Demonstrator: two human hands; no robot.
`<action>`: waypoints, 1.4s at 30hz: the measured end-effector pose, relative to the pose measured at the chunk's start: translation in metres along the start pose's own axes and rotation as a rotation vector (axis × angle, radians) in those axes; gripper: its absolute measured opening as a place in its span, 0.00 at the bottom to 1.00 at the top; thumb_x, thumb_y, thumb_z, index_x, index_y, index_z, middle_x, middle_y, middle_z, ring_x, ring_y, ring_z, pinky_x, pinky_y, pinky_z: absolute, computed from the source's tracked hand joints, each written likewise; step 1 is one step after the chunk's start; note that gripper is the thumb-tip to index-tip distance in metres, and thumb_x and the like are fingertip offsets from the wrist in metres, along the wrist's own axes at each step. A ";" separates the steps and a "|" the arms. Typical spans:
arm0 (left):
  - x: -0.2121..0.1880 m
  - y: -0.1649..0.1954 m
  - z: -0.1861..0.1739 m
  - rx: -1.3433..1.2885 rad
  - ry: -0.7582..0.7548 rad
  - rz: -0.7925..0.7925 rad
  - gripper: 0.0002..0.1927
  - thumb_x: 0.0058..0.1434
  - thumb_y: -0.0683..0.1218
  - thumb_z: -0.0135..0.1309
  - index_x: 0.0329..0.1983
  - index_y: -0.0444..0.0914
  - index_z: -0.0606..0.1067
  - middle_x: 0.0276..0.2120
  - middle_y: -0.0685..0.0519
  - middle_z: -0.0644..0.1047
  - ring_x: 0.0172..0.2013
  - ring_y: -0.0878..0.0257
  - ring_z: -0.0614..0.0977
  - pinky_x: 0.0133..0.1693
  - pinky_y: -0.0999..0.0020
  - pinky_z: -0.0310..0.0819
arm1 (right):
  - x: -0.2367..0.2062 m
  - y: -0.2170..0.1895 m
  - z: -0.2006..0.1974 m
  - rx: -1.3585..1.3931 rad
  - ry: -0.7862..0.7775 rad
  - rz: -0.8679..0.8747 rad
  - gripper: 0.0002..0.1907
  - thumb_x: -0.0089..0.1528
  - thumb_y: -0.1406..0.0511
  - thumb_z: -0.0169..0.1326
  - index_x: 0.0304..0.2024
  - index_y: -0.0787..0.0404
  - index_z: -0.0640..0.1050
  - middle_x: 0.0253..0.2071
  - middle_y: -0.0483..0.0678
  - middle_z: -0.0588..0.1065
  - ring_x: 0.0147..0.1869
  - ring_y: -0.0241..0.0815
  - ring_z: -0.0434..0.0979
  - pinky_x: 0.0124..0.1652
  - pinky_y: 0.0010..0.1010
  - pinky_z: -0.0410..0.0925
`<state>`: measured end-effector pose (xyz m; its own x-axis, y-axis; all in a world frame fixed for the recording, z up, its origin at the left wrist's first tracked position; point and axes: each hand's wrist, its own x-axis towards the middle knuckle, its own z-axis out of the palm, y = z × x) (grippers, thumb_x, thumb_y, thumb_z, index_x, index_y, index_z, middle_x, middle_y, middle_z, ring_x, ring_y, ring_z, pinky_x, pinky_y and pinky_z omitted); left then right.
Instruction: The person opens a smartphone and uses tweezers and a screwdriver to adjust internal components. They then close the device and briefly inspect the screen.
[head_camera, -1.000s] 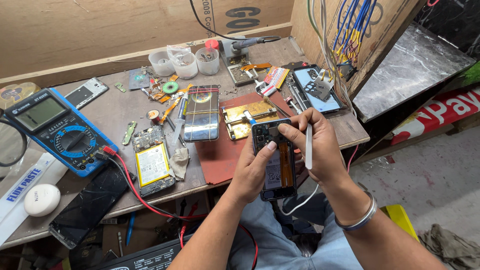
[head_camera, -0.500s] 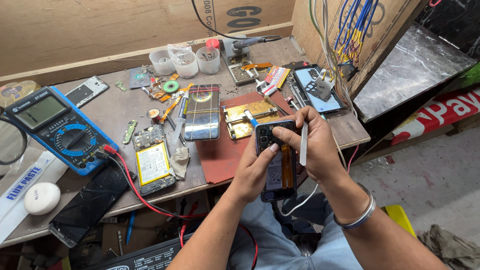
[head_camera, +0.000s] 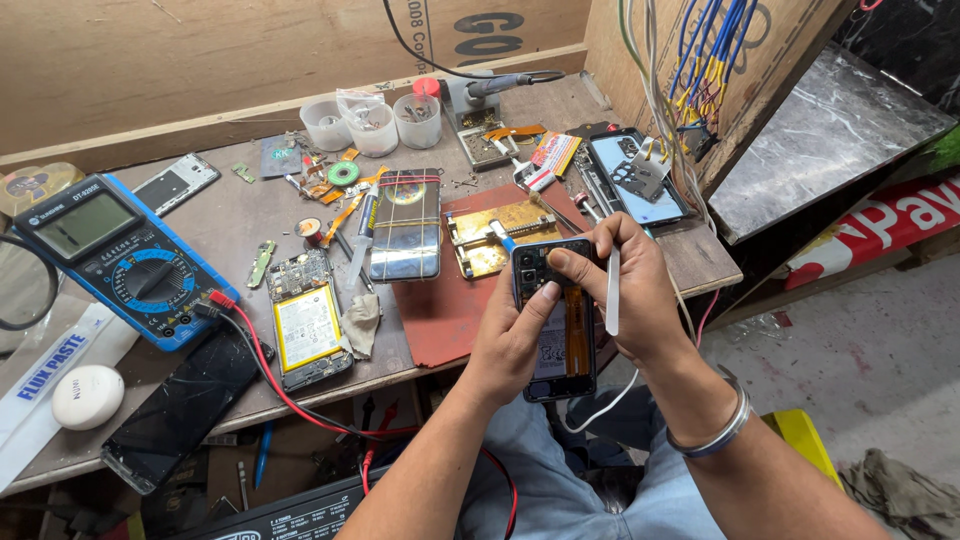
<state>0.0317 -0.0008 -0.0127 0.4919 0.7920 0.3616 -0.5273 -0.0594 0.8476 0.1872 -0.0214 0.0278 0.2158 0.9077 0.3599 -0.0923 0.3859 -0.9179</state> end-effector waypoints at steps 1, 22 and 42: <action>0.000 0.000 -0.001 -0.006 -0.003 -0.013 0.21 0.75 0.46 0.46 0.67 0.34 0.64 0.54 0.51 0.74 0.55 0.66 0.75 0.59 0.68 0.70 | 0.000 0.000 0.000 0.000 0.003 0.002 0.20 0.62 0.74 0.64 0.34 0.55 0.63 0.33 0.40 0.72 0.36 0.25 0.70 0.35 0.16 0.67; -0.002 0.007 -0.005 -0.243 -0.043 -0.103 0.31 0.66 0.45 0.42 0.73 0.34 0.57 0.60 0.46 0.70 0.60 0.59 0.73 0.63 0.62 0.66 | -0.002 0.004 0.002 0.069 -0.027 0.004 0.19 0.63 0.74 0.62 0.35 0.56 0.63 0.37 0.46 0.77 0.40 0.28 0.75 0.39 0.19 0.70; -0.001 -0.005 -0.006 -0.176 -0.037 -0.025 0.24 0.75 0.44 0.40 0.72 0.35 0.57 0.59 0.47 0.70 0.59 0.62 0.72 0.63 0.63 0.65 | -0.001 0.001 -0.001 -0.019 -0.027 0.020 0.20 0.61 0.72 0.65 0.34 0.54 0.64 0.30 0.36 0.67 0.33 0.23 0.65 0.31 0.15 0.61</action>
<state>0.0294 0.0024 -0.0196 0.5301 0.7687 0.3578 -0.6259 0.0702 0.7767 0.1879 -0.0216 0.0262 0.1879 0.9194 0.3456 -0.0782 0.3647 -0.9278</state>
